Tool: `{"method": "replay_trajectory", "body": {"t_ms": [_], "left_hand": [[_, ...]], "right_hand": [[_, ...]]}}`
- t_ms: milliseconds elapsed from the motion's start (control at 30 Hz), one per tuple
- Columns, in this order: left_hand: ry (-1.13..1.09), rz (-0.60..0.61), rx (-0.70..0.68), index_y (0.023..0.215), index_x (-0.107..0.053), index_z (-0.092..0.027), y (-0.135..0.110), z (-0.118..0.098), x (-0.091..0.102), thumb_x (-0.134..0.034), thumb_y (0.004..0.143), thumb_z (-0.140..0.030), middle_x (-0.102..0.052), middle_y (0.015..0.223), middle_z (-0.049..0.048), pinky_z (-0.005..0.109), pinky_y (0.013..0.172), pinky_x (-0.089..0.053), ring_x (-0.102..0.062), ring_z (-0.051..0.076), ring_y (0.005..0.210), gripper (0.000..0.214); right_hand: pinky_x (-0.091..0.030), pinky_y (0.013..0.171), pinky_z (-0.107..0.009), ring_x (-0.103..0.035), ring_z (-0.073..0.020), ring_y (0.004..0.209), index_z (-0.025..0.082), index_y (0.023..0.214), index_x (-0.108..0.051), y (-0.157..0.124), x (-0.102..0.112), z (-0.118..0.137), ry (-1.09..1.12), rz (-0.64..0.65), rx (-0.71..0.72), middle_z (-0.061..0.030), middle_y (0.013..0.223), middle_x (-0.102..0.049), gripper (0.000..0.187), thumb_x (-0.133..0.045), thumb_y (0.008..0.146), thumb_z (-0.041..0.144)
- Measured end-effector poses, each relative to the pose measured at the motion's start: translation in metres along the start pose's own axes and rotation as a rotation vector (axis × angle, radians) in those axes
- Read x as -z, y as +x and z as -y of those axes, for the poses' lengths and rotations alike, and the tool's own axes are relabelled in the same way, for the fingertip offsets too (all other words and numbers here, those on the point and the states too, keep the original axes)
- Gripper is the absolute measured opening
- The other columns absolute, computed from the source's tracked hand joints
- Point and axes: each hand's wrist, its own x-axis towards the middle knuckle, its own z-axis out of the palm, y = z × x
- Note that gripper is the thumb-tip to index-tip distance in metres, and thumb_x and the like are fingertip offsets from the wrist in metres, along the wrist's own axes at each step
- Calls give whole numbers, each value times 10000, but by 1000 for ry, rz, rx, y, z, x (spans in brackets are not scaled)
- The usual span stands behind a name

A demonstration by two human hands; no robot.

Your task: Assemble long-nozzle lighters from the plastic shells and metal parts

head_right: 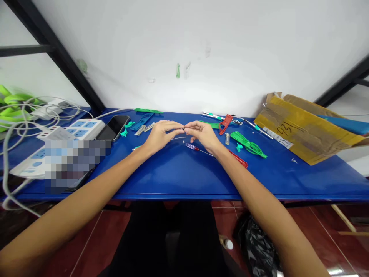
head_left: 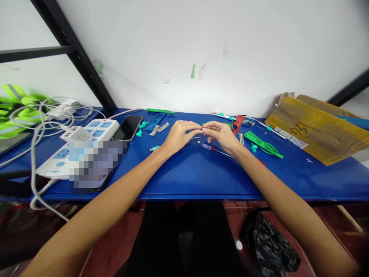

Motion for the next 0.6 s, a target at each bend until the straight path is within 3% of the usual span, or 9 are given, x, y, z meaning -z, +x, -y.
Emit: {"method": "replay_trajectory", "body": {"t_ms": [300,600], "left_hand": [[-82,46,53,985,-833,-214,0,-2,2,-680,1053,-244,-847,1054,56,357,940,-564,-764,201,977,171],[103,57,21,979,-838,-237,0,1,-1,-694,1058,-274,-857,1048,42,371,890,-492,-736,201,889,168]], "right_hand": [[-611,629,-291,-668,-155,783,202,911,-801,0,-1,-3,-20,33,15,-27,914,-761,398,-1026,664,419],[-678,688,-340,-731,-198,862,204,930,-794,4,1,-7,-93,50,92,-38,934,-782,415,-1010,687,461]]}}
